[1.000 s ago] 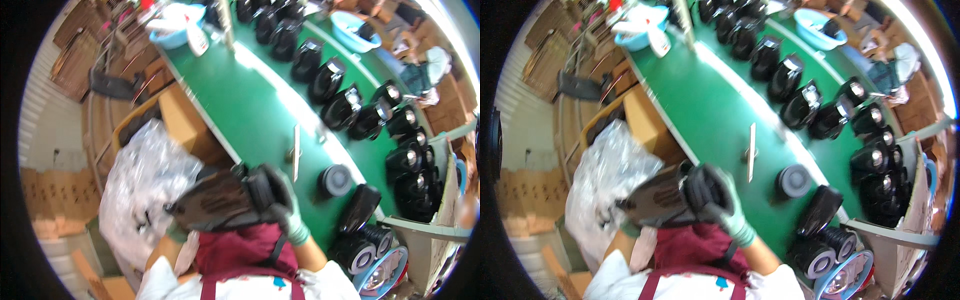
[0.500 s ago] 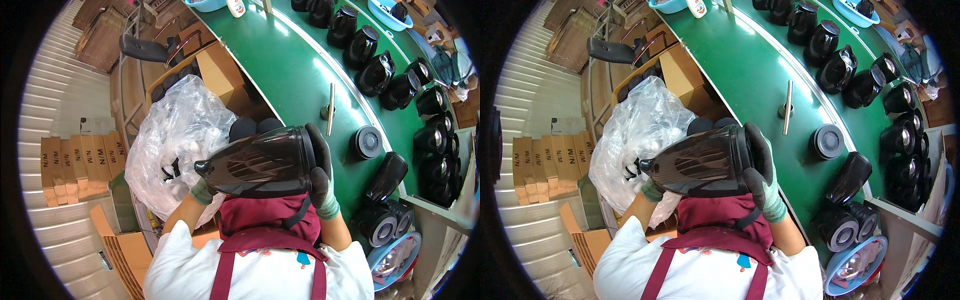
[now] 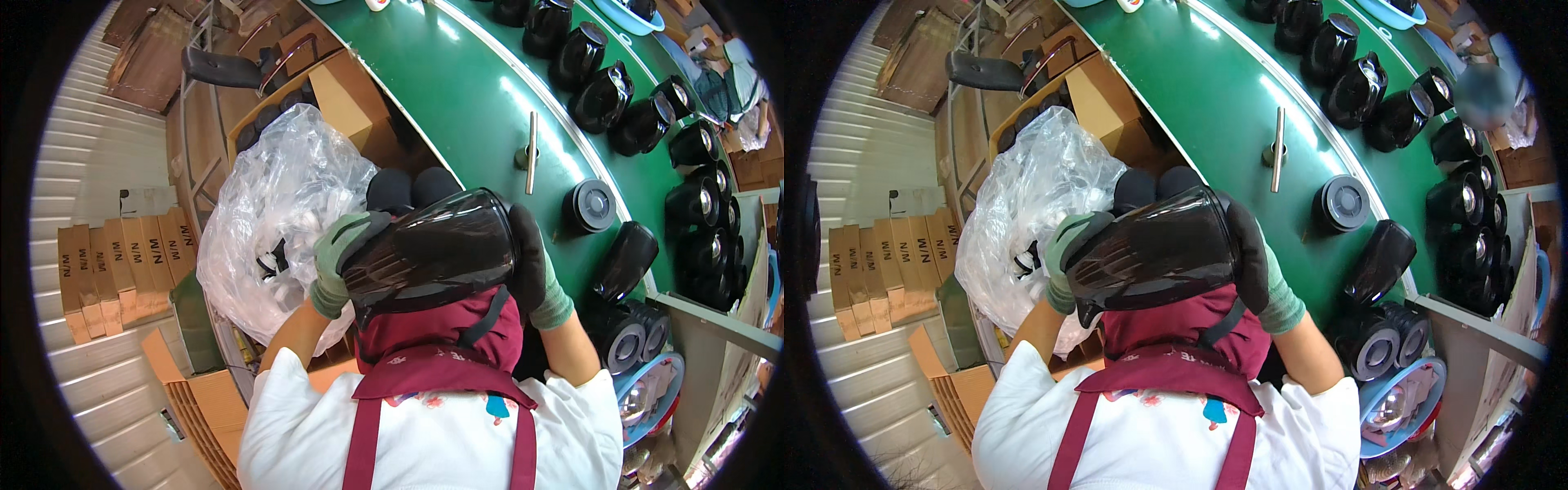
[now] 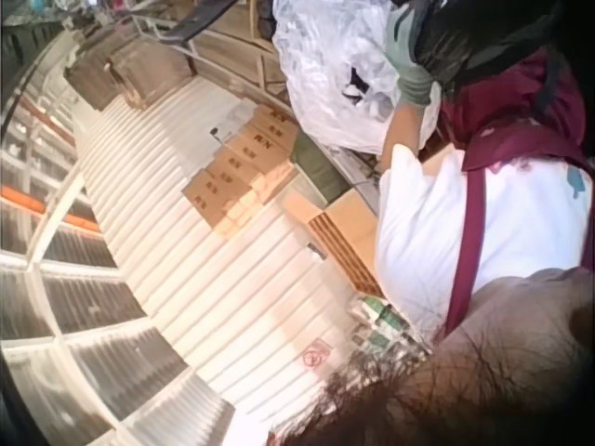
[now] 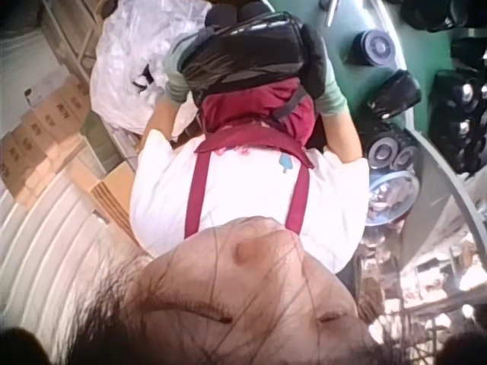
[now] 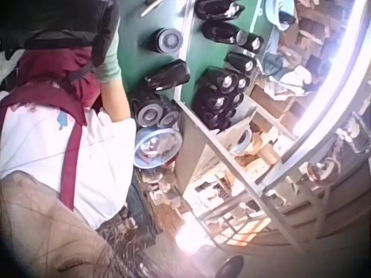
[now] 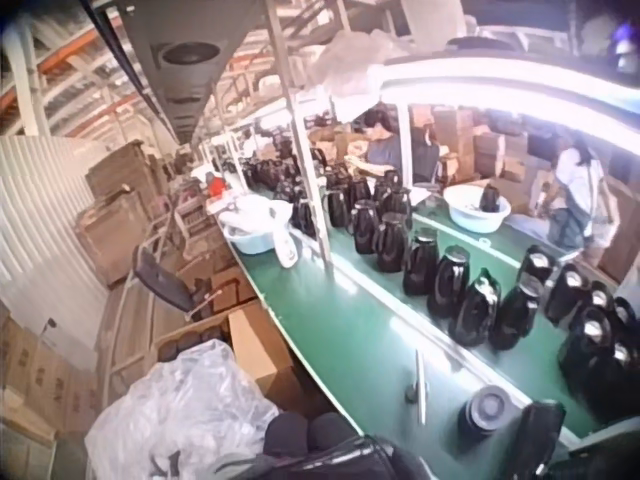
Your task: The person assembles black kettles by inserting a metal rod into the base, attaching a lid, and placing a handle on top. They handle each kettle one at a time, repeating the same sequence of actions.
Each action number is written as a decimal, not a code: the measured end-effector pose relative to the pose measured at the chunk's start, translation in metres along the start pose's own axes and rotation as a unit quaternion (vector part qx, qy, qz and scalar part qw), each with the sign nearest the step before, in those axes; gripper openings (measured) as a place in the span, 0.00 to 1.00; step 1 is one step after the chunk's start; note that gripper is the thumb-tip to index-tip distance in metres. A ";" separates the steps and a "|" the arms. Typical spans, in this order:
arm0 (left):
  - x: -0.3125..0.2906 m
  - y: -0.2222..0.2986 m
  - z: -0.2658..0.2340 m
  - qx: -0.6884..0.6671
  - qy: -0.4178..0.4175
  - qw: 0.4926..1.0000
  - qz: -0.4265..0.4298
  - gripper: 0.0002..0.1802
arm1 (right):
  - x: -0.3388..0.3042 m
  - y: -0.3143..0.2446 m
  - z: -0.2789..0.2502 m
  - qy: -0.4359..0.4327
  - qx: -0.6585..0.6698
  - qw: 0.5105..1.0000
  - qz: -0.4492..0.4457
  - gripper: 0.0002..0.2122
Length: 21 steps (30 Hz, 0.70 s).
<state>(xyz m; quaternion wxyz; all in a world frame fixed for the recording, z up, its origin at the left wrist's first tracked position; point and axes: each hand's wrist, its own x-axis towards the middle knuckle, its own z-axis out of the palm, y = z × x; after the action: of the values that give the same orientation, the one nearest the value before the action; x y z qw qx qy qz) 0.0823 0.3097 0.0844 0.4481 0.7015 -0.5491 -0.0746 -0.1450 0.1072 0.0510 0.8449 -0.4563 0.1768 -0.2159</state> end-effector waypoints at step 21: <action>-0.040 -0.077 0.023 -0.655 -0.128 0.687 -0.288 0.29 | 0.005 -0.024 0.017 -0.027 -0.264 0.962 -0.070 0.45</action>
<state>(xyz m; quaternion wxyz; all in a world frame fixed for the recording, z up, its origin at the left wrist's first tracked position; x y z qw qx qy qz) 0.1076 0.3302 0.0004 0.6758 0.3371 -0.1837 -0.6292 -0.1371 0.1044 0.0797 0.6818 -0.6800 0.1718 -0.2077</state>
